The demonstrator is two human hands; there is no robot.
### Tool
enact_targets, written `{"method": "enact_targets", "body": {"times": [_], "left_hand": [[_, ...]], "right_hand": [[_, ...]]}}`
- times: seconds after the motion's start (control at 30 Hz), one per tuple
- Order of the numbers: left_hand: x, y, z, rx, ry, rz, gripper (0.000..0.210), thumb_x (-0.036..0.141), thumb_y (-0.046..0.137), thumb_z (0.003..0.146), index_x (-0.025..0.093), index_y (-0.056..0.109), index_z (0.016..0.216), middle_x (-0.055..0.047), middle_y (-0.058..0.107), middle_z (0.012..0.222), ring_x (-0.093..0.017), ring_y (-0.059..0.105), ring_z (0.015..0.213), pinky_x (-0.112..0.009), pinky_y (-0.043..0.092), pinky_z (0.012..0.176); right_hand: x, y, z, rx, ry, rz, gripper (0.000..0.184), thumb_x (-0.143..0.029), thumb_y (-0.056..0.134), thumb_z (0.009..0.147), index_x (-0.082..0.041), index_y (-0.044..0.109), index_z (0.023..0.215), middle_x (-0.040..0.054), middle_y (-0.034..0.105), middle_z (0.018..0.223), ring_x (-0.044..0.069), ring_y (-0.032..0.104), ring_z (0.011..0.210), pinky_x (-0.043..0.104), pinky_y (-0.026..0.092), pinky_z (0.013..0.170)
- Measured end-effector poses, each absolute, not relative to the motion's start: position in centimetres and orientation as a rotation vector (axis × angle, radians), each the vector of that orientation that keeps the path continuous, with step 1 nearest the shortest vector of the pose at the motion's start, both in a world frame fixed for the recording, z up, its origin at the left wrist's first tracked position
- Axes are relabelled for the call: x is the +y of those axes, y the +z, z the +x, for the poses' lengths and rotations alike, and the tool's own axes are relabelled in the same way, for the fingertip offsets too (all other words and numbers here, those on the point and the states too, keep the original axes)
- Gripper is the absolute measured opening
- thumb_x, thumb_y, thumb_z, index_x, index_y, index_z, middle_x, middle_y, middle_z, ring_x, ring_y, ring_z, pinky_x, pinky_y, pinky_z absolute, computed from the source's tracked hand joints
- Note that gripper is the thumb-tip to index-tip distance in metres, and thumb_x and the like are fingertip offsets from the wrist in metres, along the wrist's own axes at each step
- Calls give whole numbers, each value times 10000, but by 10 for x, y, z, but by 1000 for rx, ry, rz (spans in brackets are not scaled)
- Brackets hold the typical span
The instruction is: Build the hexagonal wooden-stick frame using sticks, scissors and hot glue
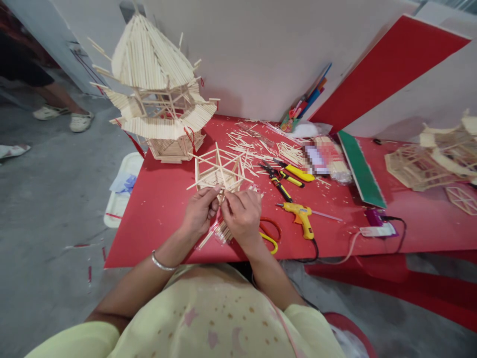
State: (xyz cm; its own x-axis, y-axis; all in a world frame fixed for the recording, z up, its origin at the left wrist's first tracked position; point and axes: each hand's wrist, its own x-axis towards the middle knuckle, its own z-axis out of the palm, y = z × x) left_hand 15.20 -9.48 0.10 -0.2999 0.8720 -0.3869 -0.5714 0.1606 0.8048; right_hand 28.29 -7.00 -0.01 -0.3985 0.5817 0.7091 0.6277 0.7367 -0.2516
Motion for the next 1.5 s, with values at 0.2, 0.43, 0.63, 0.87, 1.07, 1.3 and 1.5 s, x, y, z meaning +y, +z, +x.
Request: {"method": "enact_targets", "body": {"times": [0.2, 0.43, 0.63, 0.87, 1.07, 1.3, 1.5], "left_hand": [[-95, 0, 152, 1169, 1486, 350, 436, 469, 919, 691, 168, 606, 728, 78, 491, 457, -33, 369, 342, -158, 202, 348], [-94, 2, 153, 1155, 1493, 353, 434, 454, 918, 690, 172, 589, 714, 75, 502, 463, -34, 378, 341, -155, 209, 342], [-108, -5, 150, 1195, 1520, 355, 340, 398, 898, 720, 175, 679, 853, 67, 543, 509, -43, 395, 375, -150, 258, 369], [-153, 1, 106, 2016, 1627, 1256, 157, 346, 773, 878, 210, 764, 801, 14, 645, 641, -104, 517, 571, -225, 430, 581], [-94, 50, 64, 1770, 1346, 2403, 111, 242, 722, 926, 244, 802, 1004, -52, 775, 952, -215, 696, 901, -367, 527, 859], [-50, 41, 62, 1499, 1088, 2657, 188, 222, 640, 988, 209, 803, 1079, -88, 764, 985, -201, 704, 876, -324, 529, 745], [-46, 29, 65, 1468, 1067, 2717, 203, 205, 636, 991, 233, 813, 1085, -71, 718, 917, -166, 638, 785, -286, 457, 653]], "right_hand": [[-69, 1, 282, -2102, -109, -919, 145, -170, 633, 970, -204, 729, 1074, 56, 722, 879, 219, 619, 857, 399, 427, 861], [-69, 3, 282, -2099, -116, -898, 136, -168, 644, 967, -178, 727, 1074, 65, 724, 886, 224, 612, 865, 400, 428, 866], [-69, 2, 283, -2125, -109, -914, 151, -178, 627, 983, -186, 725, 1098, 61, 725, 890, 222, 607, 869, 403, 423, 862], [-68, 1, 284, -2131, -109, -910, 125, -186, 625, 997, -178, 724, 1073, 55, 723, 869, 220, 593, 857, 403, 417, 850], [-70, 7, 283, -2130, -96, -923, 125, -193, 606, 1011, -171, 729, 1018, 57, 722, 846, 221, 585, 834, 403, 418, 838], [-70, 9, 284, -2146, -86, -924, 139, -201, 604, 1019, -154, 732, 1043, 59, 713, 844, 220, 581, 835, 411, 410, 824], [-68, 6, 286, -2142, -71, -907, 127, -194, 604, 1012, -174, 723, 1053, 56, 714, 861, 224, 581, 854, 409, 402, 827]]}}
